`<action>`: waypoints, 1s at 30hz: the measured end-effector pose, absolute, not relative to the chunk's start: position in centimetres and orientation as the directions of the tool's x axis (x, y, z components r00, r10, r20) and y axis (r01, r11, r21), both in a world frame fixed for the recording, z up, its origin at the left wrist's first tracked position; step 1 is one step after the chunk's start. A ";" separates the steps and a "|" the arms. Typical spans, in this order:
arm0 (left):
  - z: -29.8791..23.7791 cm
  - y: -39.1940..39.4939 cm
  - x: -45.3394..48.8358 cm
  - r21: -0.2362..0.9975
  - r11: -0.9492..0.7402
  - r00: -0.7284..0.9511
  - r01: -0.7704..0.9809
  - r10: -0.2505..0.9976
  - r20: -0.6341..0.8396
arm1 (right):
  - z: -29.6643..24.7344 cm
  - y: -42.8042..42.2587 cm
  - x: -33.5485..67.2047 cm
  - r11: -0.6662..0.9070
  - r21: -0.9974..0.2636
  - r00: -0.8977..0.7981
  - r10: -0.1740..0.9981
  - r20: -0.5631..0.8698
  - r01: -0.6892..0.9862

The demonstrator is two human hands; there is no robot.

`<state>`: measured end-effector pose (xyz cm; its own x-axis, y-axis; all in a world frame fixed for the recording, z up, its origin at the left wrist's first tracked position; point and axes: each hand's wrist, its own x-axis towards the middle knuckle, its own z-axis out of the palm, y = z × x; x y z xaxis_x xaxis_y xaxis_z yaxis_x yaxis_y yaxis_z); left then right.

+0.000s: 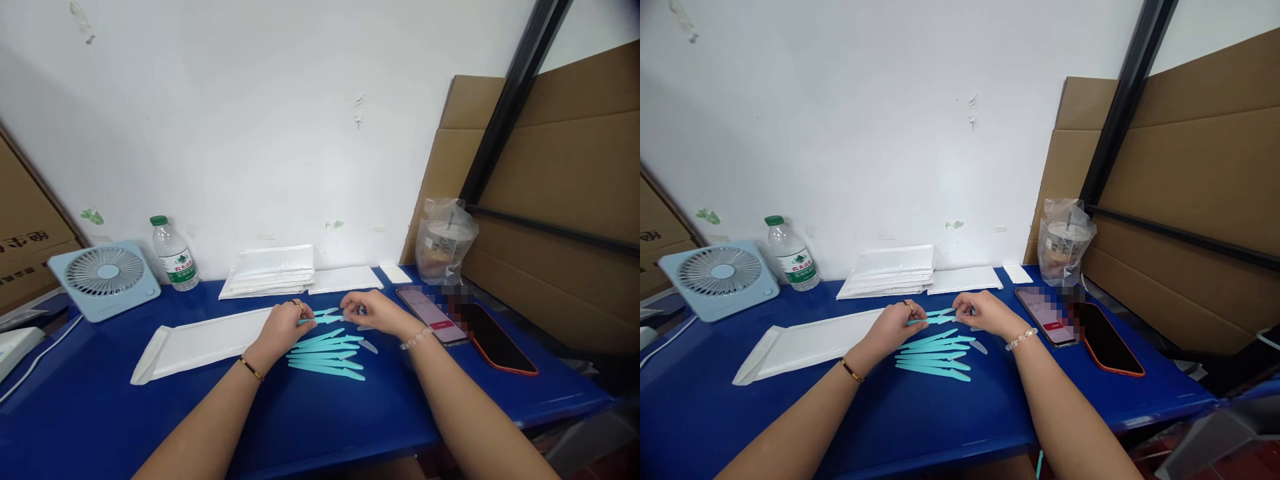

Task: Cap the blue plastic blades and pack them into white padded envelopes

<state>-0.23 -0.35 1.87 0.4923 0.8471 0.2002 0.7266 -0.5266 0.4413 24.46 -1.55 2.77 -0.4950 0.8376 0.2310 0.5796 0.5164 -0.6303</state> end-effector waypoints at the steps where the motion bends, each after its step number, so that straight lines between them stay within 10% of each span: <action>1: 1.9 -0.3 -0.4 0.449 -0.523 0.486 0.724 0.849 0.207 | 2.8 -1.5 24.7 0.513 -0.627 -0.483 0.843 0.237 0.587; 30: 0.5 -0.2 0.3 0.440 -0.527 0.562 0.727 0.825 0.059 | 1.0 -0.3 25.8 0.457 -0.472 -0.499 0.866 0.041 0.754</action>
<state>0.27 -0.19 0.52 0.5619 0.8251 0.0594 0.7272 -0.5269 0.4400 25.77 -0.30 1.04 -0.4990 0.8656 0.0411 0.7540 0.4571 -0.4718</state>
